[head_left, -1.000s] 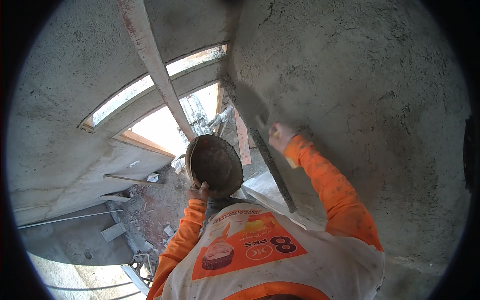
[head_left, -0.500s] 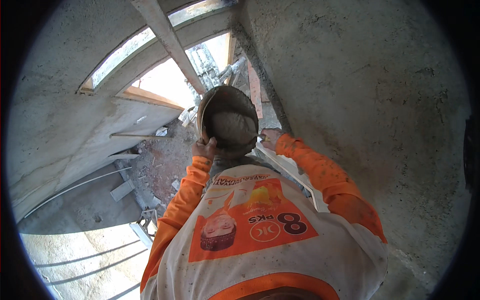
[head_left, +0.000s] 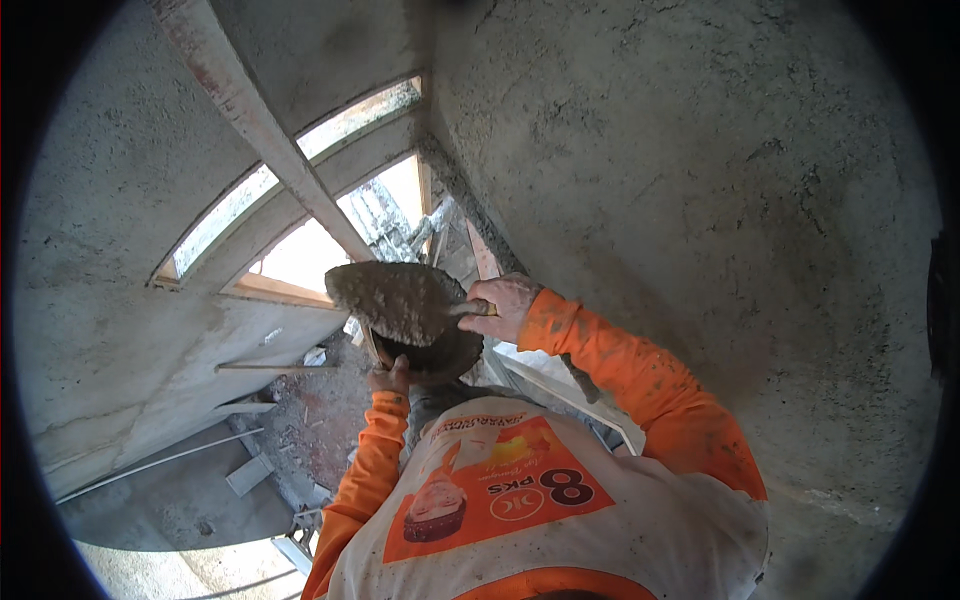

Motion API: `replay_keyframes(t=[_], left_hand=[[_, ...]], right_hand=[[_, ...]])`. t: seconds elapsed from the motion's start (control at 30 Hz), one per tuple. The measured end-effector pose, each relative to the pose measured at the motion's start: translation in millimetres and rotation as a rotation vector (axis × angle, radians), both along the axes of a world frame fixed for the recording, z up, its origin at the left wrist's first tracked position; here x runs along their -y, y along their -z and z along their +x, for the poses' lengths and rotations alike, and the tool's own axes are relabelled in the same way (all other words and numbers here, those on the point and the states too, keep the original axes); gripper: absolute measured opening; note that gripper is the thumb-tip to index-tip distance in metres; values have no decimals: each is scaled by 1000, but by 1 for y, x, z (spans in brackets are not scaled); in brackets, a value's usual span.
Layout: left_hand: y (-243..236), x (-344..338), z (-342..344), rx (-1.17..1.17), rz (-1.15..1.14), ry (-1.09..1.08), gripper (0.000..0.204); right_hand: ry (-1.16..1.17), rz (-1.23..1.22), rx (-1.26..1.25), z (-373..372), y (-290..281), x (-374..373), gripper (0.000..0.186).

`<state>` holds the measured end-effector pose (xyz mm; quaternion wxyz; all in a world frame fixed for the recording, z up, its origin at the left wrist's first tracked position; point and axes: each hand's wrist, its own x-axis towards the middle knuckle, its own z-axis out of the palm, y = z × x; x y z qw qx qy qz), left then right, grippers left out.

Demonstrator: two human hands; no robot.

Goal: The person scoops mortar from a bucket with a trowel and applies it onto a wall.

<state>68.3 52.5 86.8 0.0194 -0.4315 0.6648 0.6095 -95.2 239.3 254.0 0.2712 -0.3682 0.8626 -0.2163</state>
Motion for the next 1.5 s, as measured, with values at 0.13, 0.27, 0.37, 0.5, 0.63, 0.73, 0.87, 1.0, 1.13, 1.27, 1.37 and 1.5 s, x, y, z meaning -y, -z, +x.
replay_keyframes(t=[0.13, 0.27, 0.37, 0.5, 0.63, 0.73, 0.87, 1.0, 1.13, 1.27, 1.37, 1.5], left_hand=[[10, 3, 1, 25, -76, -6, 27], [2, -4, -6, -72, -46, -27, 26], [6, -3, -3, -26, -26, -45, 26], [8, -2, -3, -144, -38, -32, 26], [8, -7, -3, -140, -52, 31, 28], [-26, -19, -3, -66, -204, 179, 31], [-13, -22, 10, -41, -342, 307, 36], [-2, -22, 4, 32, -268, 273, 35], [-3, -15, 2, -82, -95, 110, 24], [7, -10, -4, -55, -92, 72, 24], [6, -11, -12, -70, -96, 64, 32], [-15, -12, -12, 20, -263, 164, 48]], right_hand=[[98, -74, 781, -68, -44, 4, 12], [707, -167, -143, -179, -52, -33, 48], [1132, -652, -358, -156, -104, -41, 53], [1046, -505, -422, -83, -77, -57, 49], [410, 12, 326, -19, 19, -65, 30], [159, 411, -40, -10, 124, -62, 28], [-28, 507, -211, 37, 170, -30, 30], [-5, 450, 185, 64, 195, -23, 28], [133, 231, 259, 60, 147, -59, 28], [213, 265, 34, 42, 168, -69, 29], [358, 313, -97, 23, 157, -57, 24], [381, 112, -199, 2, 49, -33, 25]])
